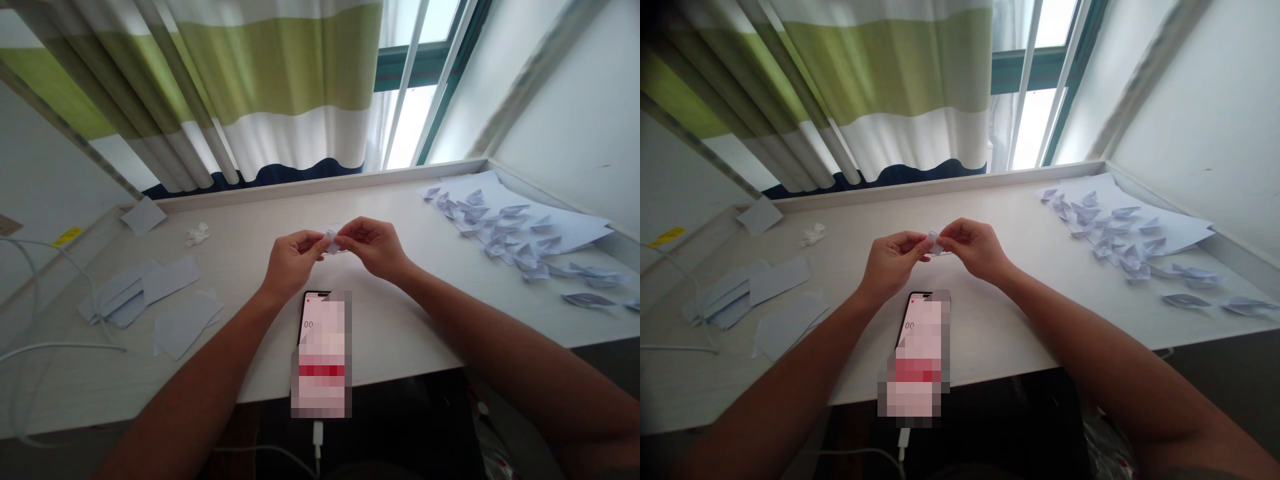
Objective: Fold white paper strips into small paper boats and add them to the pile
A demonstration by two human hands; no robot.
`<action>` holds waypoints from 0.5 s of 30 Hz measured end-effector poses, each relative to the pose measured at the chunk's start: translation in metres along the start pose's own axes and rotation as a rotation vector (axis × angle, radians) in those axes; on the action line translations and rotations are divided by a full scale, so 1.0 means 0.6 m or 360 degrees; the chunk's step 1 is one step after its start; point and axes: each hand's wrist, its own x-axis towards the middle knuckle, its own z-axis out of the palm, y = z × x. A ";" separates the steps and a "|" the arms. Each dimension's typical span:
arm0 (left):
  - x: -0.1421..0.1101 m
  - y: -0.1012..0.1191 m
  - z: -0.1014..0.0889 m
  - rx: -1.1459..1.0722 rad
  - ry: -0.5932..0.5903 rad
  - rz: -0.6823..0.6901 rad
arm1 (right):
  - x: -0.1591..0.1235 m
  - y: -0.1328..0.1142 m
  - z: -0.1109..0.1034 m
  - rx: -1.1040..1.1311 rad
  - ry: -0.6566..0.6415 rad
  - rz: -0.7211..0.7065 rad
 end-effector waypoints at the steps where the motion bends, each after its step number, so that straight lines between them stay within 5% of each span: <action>1: 0.000 0.000 0.000 0.0030 0.0014 0.0003 | 0.000 0.002 0.000 0.0007 -0.0002 0.0004; 15: 0.001 0.001 -0.006 0.0252 -0.0060 0.0122 | 0.003 -0.007 -0.007 -0.0085 -0.0221 0.0172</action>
